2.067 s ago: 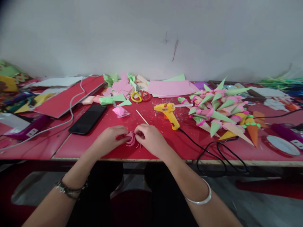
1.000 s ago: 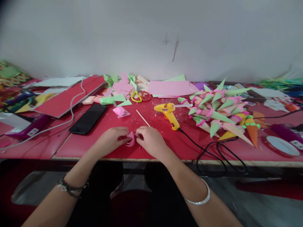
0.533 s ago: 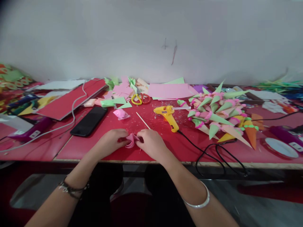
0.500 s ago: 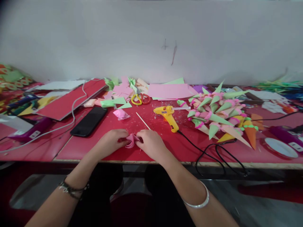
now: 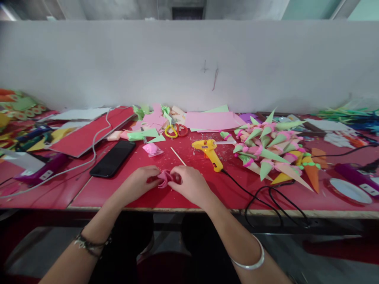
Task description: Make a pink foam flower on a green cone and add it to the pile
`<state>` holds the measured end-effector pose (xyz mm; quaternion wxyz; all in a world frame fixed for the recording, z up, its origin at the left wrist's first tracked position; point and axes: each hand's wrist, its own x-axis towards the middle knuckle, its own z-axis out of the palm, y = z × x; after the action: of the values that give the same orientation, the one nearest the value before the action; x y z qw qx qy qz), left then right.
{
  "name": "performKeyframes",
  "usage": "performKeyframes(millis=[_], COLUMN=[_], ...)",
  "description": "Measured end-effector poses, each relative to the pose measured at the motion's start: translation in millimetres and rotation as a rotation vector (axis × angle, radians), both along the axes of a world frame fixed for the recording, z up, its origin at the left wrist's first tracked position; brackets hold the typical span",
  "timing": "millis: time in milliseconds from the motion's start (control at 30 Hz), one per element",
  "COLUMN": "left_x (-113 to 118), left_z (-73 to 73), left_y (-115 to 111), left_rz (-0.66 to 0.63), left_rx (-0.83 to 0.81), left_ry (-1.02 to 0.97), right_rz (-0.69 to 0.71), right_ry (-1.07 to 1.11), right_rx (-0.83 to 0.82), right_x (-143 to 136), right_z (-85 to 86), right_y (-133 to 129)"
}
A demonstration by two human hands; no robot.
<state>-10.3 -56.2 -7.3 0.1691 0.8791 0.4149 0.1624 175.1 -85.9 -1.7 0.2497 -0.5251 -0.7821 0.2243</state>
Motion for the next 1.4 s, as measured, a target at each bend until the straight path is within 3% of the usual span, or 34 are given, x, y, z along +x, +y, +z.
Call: performKeyframes(millis=[200,600,1000,1400], left_x=[-2.9,-0.4,1.0,4.9], left_z=[2.7,5.8,3.5,1.0], left_y=[2.3,0.4,-0.3,-2.2], left_rz=[0.010,0.004,0.015,0.020], left_rx=[0.028,-0.015,0.049,0.045], left_ry=[-0.134,-0.171,-0.264,-0.298], right_rz=[0.073,-0.002,-0.094,-0.061], right_ry=[0.119,-0.039,0.166,0.089], right_rx=[-0.092,0.059,0.018,0.096], right_x=[6.9,-4.6,-7.3,-13.1], right_z=[3.8,-1.4,-4.3,-5.9], right_y=[-0.8,0.9,0.0,3.5])
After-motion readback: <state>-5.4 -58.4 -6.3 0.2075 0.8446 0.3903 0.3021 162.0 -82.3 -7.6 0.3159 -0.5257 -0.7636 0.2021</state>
